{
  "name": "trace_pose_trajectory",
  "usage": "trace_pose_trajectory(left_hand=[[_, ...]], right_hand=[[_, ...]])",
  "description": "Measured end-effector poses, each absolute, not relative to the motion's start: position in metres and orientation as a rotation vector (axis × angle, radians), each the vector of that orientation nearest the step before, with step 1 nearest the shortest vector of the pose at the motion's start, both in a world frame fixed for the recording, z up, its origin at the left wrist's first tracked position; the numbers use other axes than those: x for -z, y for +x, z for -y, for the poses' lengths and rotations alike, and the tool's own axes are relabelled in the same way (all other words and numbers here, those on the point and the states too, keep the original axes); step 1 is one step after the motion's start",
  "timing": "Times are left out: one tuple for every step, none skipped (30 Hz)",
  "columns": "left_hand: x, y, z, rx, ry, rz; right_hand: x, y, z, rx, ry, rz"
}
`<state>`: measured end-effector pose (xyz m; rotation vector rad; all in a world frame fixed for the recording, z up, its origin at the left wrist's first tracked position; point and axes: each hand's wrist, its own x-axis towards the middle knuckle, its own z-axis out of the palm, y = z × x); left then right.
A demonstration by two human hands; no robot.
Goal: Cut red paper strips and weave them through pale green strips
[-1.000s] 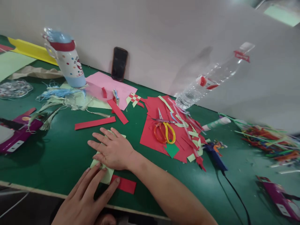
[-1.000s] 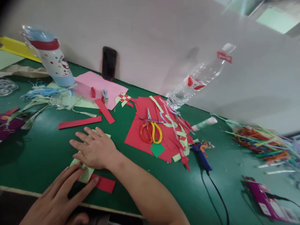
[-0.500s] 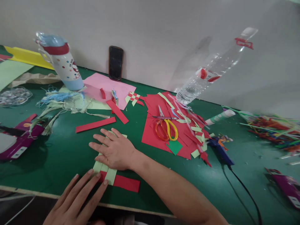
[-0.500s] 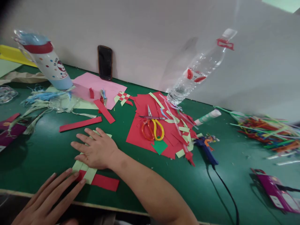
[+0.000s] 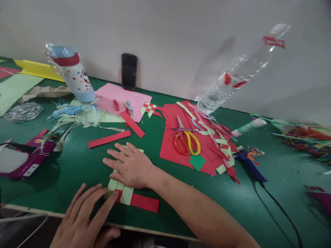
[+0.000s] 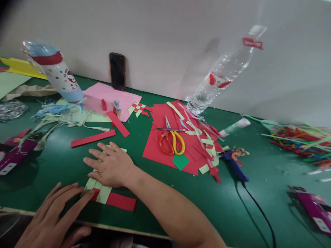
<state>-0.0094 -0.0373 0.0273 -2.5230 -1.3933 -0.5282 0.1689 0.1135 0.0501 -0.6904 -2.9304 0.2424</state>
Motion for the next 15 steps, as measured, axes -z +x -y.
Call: trace_pose_trajectory(left_hand=[[-0.0278, -0.0079, 0.0348, 0.518, -2.519, 1.392], [-0.0278, -0.0067, 0.0327, 0.508, -2.518, 1.390], [-0.0274, -0.0059, 0.0311, 0.497, -2.519, 1.393], [-0.0268, -0.0056, 0.0301, 0.487, -2.519, 1.399], [-0.0259, -0.0059, 0.0297, 0.481, -2.519, 1.403], [-0.0250, -0.0065, 0.0299, 0.478, -2.521, 1.407], [-0.0242, -0.0074, 0.0305, 0.474, -2.525, 1.410], [-0.0235, -0.0083, 0.0314, 0.471, -2.529, 1.412], [-0.0230, -0.0092, 0.0322, 0.470, -2.533, 1.413], [-0.0227, -0.0098, 0.0329, 0.471, -2.537, 1.410], [-0.0227, -0.0102, 0.0333, 0.476, -2.539, 1.406], [-0.0230, -0.0102, 0.0334, 0.482, -2.538, 1.401], [-0.0234, -0.0101, 0.0332, 0.490, -2.537, 1.393], [-0.0240, -0.0098, 0.0327, 0.496, -2.534, 1.382], [-0.0246, -0.0095, 0.0321, 0.497, -2.535, 1.371]], right_hand=[[-0.0496, 0.1689, -0.1134, -0.239, -0.690, 2.928], [-0.0491, 0.1690, -0.1132, -0.236, -0.689, 2.926], [-0.0486, 0.1691, -0.1131, -0.232, -0.689, 2.923], [-0.0483, 0.1692, -0.1129, -0.226, -0.688, 2.918], [-0.0481, 0.1694, -0.1128, -0.219, -0.686, 2.910], [-0.0482, 0.1695, -0.1128, -0.213, -0.685, 2.903], [-0.0484, 0.1696, -0.1129, -0.211, -0.683, 2.898], [-0.0487, 0.1697, -0.1130, -0.213, -0.682, 2.898], [-0.0492, 0.1697, -0.1132, -0.220, -0.681, 2.900], [-0.0496, 0.1697, -0.1134, -0.231, -0.682, 2.905], [-0.0498, 0.1696, -0.1137, -0.243, -0.682, 2.910], [-0.0499, 0.1695, -0.1139, -0.252, -0.681, 2.912], [-0.0497, 0.1694, -0.1140, -0.258, -0.680, 2.911], [-0.0493, 0.1693, -0.1141, -0.259, -0.680, 2.909], [-0.0487, 0.1692, -0.1141, -0.256, -0.680, 2.907]])
